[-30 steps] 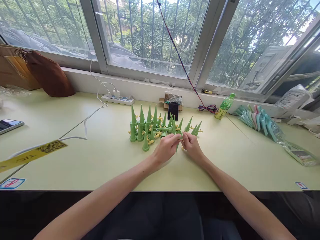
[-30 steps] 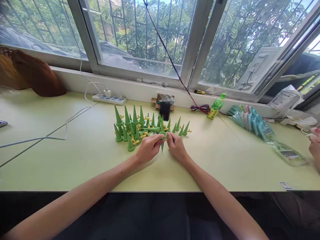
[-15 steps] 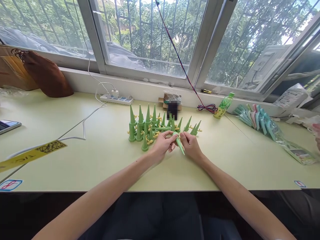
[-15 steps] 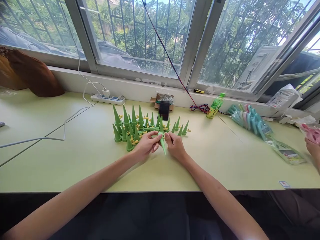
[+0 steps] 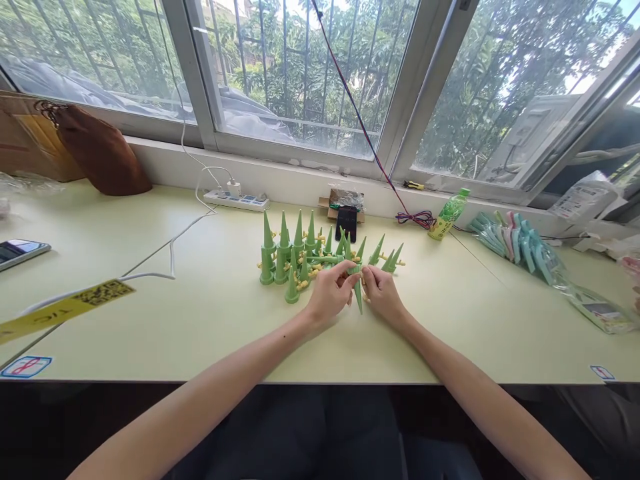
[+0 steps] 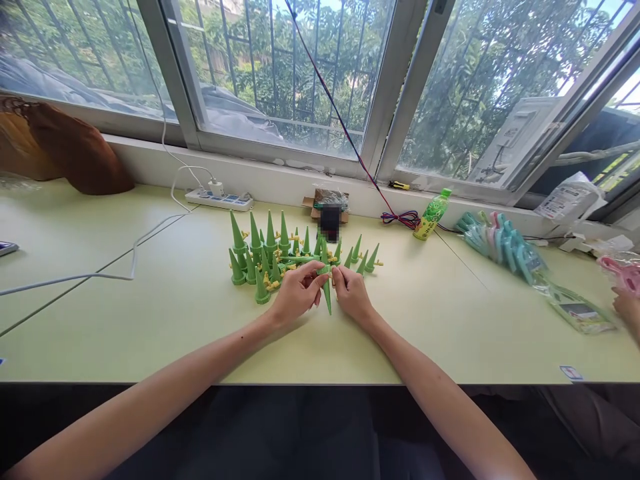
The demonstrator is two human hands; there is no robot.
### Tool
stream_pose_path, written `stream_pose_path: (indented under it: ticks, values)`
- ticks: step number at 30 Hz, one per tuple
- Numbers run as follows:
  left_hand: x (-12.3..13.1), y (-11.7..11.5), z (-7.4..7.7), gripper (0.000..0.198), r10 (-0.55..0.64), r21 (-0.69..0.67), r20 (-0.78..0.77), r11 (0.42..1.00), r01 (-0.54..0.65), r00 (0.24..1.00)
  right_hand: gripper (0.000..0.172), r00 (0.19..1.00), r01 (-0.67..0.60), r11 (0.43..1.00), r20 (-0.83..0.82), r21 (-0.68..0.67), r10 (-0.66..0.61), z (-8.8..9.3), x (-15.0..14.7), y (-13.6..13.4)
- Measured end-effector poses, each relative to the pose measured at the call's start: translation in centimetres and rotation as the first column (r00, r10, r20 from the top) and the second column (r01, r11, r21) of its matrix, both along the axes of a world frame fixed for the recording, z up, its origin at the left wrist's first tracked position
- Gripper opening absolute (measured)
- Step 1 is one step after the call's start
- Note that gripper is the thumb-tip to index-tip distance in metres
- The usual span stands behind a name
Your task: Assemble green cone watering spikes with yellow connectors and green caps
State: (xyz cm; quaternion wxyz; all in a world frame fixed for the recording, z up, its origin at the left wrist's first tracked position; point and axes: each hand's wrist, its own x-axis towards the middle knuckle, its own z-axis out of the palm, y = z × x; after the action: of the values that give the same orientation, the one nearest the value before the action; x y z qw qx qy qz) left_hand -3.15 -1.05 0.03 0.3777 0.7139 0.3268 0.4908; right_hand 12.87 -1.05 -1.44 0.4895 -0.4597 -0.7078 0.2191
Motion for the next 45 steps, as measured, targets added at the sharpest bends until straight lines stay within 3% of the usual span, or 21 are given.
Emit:
stream_pose_path:
  ticks: [3, 5, 7, 10, 15, 21, 27, 37, 45]
  values:
    - [-0.2, 0.0, -0.1, 0.013, 0.097, 0.264, -0.111, 0.962, -0.065, 0.989, 0.046, 0.999, -0.025, 0.999, -0.049, -0.039, 0.023, -0.1, -0.1, 0.0]
    - [-0.2, 0.0, -0.1, 0.013, 0.120, 0.310, -0.124, 0.948, -0.076, 0.985, 0.047, 0.998, -0.031, 0.998, -0.064, -0.048, 0.028, 0.0, -0.1, 0.0]
    - [-0.1, -0.1, -0.1, 0.013, 0.087, 0.212, -0.104, 0.975, -0.063, 0.991, 0.047, 0.998, -0.029, 0.998, -0.060, -0.051, 0.025, 0.2, -0.1, -0.1]
    - [0.0, -0.1, 0.0, 0.017, -0.012, -0.063, 0.026, 0.998, 0.014, 1.000, 0.048, 0.999, -0.012, 0.999, -0.036, -0.045, 0.010, 0.4, -0.2, -0.1]
    - [0.1, 0.3, 0.3, 0.029, -0.119, -0.336, 0.245, 0.921, 0.200, 0.962, 0.049, 0.999, 0.015, 1.000, 0.029, 0.006, -0.015, 0.5, 0.0, -0.1]
    - [0.1, 0.6, 0.3, 0.033, -0.066, -0.505, 0.355, 0.826, 0.251, 0.932, 0.048, 0.996, 0.017, 0.999, 0.085, 0.048, -0.021, 0.5, 0.1, 0.0]
    - [-0.1, 1.0, 0.0, 0.030, -0.053, -0.594, 0.402, 0.745, 0.304, 0.914, 0.048, 0.991, 0.029, 0.997, 0.131, 0.076, -0.039, 0.4, 0.1, 0.0]
    - [0.1, 0.7, 0.7, 0.020, 0.000, -0.645, 0.347, 0.726, 0.239, 0.938, 0.047, 0.993, 0.030, 0.998, 0.113, 0.061, -0.036, 0.5, -0.3, -0.2]
    - [-0.2, 0.6, 1.1, 0.019, 0.008, -0.706, 0.300, 0.675, 0.217, 0.954, 0.049, 0.990, 0.005, 0.999, 0.138, 0.049, -0.012, 0.6, -0.4, -0.3]
